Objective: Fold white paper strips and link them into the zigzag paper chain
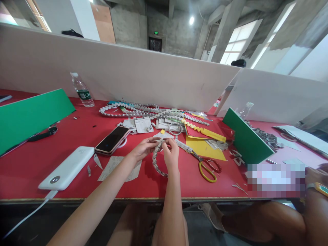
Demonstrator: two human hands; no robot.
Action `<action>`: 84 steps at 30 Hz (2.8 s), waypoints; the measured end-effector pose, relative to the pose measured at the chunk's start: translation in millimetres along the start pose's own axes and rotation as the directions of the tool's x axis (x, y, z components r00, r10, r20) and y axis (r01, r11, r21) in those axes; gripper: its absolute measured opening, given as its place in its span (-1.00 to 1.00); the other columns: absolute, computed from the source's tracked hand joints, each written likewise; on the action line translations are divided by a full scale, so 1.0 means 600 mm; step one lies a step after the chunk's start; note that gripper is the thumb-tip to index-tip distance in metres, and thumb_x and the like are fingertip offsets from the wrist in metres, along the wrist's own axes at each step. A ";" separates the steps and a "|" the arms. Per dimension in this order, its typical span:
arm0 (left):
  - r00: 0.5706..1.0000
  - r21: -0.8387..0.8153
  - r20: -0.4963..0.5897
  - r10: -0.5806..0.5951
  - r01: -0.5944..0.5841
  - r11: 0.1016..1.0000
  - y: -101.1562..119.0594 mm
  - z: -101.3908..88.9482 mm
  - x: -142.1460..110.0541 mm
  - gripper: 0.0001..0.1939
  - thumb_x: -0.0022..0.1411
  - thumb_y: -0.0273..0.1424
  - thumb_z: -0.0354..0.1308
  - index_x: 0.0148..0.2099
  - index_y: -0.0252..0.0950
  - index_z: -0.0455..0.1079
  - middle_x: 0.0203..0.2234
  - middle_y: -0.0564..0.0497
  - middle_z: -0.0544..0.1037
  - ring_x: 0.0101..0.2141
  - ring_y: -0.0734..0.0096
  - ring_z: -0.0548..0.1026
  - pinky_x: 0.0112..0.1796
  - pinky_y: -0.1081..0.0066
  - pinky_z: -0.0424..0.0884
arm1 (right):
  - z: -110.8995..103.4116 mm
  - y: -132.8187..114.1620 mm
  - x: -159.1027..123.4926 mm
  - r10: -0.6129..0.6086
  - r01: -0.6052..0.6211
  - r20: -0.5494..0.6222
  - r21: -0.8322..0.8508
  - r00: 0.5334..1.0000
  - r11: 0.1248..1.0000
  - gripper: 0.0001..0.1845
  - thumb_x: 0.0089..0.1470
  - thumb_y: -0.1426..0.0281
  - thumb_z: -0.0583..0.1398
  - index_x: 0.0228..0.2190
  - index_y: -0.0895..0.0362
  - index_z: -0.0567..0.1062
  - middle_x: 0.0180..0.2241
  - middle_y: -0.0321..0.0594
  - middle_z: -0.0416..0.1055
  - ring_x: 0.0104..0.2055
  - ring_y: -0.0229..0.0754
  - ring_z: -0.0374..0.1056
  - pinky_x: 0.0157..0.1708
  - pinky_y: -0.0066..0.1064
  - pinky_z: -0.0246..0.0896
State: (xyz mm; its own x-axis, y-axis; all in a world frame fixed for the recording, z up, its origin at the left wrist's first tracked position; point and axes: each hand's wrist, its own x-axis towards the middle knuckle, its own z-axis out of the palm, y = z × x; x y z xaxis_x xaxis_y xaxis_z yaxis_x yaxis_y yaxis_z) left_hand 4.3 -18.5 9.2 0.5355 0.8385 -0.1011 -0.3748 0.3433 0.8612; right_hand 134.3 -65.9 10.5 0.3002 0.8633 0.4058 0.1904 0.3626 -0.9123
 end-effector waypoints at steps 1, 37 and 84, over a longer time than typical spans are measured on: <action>1.000 -0.004 -0.001 0.000 0.000 1.000 0.000 0.000 0.000 -0.66 -0.08 -0.48 0.30 -0.17 -0.35 0.41 -0.44 0.00 0.50 -0.44 0.51 0.47 -0.39 0.53 0.34 | 0.001 -0.001 0.000 0.001 -0.001 -0.009 0.000 1.000 1.000 -0.81 -0.03 0.38 0.07 -0.62 0.12 0.29 -0.47 -0.28 0.33 -0.36 -0.23 0.26 -0.36 -0.42 0.17; 0.975 0.394 -0.023 0.223 -0.196 0.898 -0.003 0.018 0.005 -0.62 -0.08 -0.32 0.30 -0.16 -0.32 0.50 -0.31 -0.10 0.56 -0.35 0.34 0.49 -0.29 0.39 0.37 | 0.002 0.006 -0.006 0.007 -0.039 -0.153 -0.203 0.988 0.978 -0.75 0.03 0.25 0.11 -0.56 0.13 0.41 -0.32 -0.18 0.26 -0.25 -0.18 0.25 -0.31 -0.38 0.20; 0.990 0.245 -0.015 0.139 -0.131 0.961 0.011 0.016 -0.009 -0.48 -0.14 -0.30 0.34 -0.12 -0.32 0.27 -0.49 0.07 0.44 -0.51 0.50 0.44 -0.42 0.48 0.31 | -0.010 -0.009 -0.006 -0.198 0.187 -0.032 -0.207 0.980 0.960 -0.81 0.03 0.39 0.11 -0.29 0.06 0.49 -0.27 -0.14 0.38 -0.21 -0.13 0.33 -0.21 -0.28 0.29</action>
State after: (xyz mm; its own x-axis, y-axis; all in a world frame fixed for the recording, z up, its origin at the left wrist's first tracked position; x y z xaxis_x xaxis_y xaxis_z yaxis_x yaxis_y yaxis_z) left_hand 6.0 -24.6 20.2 0.4669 0.8842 0.0118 -0.2448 0.1165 0.9625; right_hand 137.7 -73.0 14.0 0.2865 0.7628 0.5797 0.4323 0.4370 -0.7887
